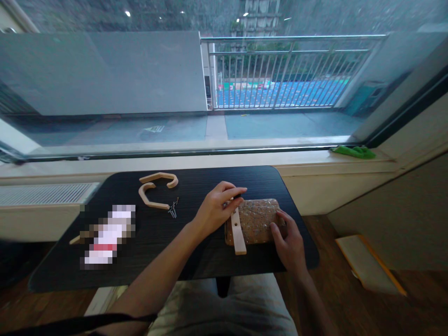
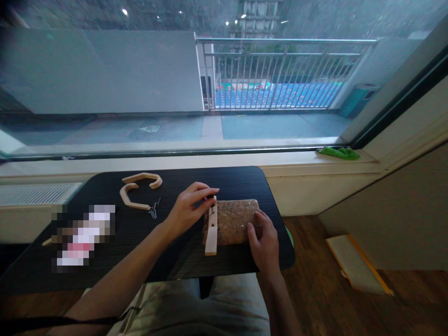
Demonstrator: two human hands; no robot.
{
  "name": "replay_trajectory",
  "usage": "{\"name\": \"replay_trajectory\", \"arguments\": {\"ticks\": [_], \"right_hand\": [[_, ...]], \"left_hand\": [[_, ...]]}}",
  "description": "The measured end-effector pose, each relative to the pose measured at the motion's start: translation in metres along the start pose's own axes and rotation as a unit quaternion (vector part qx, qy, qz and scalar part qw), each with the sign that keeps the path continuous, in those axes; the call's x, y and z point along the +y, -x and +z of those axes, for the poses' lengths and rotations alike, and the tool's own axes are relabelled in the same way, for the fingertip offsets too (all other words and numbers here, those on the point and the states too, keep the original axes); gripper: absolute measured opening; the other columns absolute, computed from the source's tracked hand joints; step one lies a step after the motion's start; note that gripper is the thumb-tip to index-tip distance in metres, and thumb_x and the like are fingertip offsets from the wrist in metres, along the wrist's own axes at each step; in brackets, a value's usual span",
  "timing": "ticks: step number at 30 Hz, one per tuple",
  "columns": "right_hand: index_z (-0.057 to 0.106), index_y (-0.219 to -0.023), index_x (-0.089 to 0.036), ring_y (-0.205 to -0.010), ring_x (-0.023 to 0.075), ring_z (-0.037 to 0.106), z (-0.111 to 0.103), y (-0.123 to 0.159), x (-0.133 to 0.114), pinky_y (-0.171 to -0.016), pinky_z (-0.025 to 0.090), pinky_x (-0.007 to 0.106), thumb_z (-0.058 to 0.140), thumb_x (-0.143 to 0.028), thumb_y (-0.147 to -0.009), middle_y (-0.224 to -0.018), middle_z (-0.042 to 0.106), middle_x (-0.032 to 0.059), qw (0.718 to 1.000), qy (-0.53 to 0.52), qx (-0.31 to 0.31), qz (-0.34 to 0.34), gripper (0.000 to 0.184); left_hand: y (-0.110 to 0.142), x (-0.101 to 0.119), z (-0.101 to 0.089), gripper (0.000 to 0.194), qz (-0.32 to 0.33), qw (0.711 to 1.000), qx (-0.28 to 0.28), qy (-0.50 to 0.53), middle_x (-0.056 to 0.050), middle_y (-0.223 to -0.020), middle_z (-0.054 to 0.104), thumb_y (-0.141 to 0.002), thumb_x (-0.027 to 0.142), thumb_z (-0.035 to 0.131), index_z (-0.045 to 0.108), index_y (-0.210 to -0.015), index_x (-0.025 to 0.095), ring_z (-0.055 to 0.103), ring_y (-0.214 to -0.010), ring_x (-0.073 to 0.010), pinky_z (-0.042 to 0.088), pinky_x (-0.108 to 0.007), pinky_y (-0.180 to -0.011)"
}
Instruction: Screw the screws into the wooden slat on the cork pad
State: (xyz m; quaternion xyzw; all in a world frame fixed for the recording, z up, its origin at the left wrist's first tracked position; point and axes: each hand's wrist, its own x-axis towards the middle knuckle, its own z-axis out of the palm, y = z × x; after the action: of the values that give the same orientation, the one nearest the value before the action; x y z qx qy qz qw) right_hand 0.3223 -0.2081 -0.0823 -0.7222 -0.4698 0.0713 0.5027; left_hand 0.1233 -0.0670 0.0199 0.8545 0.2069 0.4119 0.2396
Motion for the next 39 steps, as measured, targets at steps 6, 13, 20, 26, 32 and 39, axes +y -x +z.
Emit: {"name": "replay_trajectory", "arguments": {"ticks": [6,13,20,26,32,39], "right_hand": [[0.061,-0.120,-0.020,-0.121,0.0289,0.059,-0.0003,-0.0001,0.0000,-0.105,0.045,0.051,0.056,-0.040,-0.088,-0.128,0.063,0.0136,1.000,0.000,-0.002,0.002,0.038],[0.061,-0.119,-0.020,-0.120,0.0289,0.059,-0.0008,-0.0008,-0.0011,-0.105,0.045,0.051,0.055,-0.040,-0.089,-0.127,0.064,0.0137,1.000,0.007,-0.002,-0.007,0.037],[0.061,-0.119,-0.020,-0.120,0.0289,0.059,-0.0010,-0.0008,-0.0022,-0.105,0.045,0.050,0.055,-0.041,-0.089,-0.127,0.064,0.0139,1.000,0.006,-0.002,-0.003,0.038],[0.061,-0.120,-0.020,-0.120,0.0291,0.059,-0.0007,-0.0008,-0.0023,-0.105,0.044,0.052,0.055,-0.040,-0.089,-0.128,0.063,0.0141,1.000,0.003,-0.003,-0.001,0.038],[0.061,-0.120,-0.020,-0.121,0.0292,0.059,-0.0010,-0.0005,-0.0029,-0.105,0.045,0.052,0.056,-0.041,-0.088,-0.129,0.063,0.0142,1.000,0.002,-0.003,0.003,0.038],[0.061,-0.120,-0.019,-0.119,0.0292,0.059,0.0001,-0.0005,-0.0010,-0.105,0.045,0.051,0.055,-0.041,-0.088,-0.127,0.065,0.0142,1.000,0.005,0.001,-0.002,0.039]], "left_hand": [[0.0004,0.0011,0.0006,0.028,-0.015,1.000,-0.011,0.006,-0.005,-0.098,0.066,-0.091,0.015,0.061,0.069,-0.117,0.021,0.063,-0.081,-0.0123,0.055,-0.025,-0.072],[0.0006,0.0027,-0.0002,0.025,0.001,1.000,-0.018,0.009,-0.004,-0.095,0.065,-0.091,0.018,0.063,0.069,-0.115,0.020,0.061,-0.074,-0.0114,0.055,-0.027,-0.069],[0.0006,0.0037,-0.0015,0.021,0.007,1.000,-0.018,0.006,-0.003,-0.091,0.064,-0.090,0.019,0.065,0.069,-0.110,0.019,0.060,-0.071,-0.0109,0.054,-0.026,-0.068],[0.0010,0.0055,-0.0031,0.020,0.003,1.000,-0.018,0.013,-0.004,-0.090,0.064,-0.090,0.019,0.064,0.069,-0.109,0.018,0.060,-0.070,-0.0109,0.054,-0.026,-0.067],[0.0003,0.0086,-0.0042,0.023,0.005,0.999,-0.028,0.018,-0.005,-0.091,0.067,-0.089,0.013,0.061,0.069,-0.111,0.018,0.063,-0.077,-0.0126,0.055,-0.027,-0.071],[0.0003,0.0091,-0.0069,0.025,0.003,0.999,-0.034,0.028,-0.006,-0.094,0.071,-0.088,0.010,0.061,0.069,-0.110,0.017,0.066,-0.082,-0.0139,0.056,-0.027,-0.074]]}}
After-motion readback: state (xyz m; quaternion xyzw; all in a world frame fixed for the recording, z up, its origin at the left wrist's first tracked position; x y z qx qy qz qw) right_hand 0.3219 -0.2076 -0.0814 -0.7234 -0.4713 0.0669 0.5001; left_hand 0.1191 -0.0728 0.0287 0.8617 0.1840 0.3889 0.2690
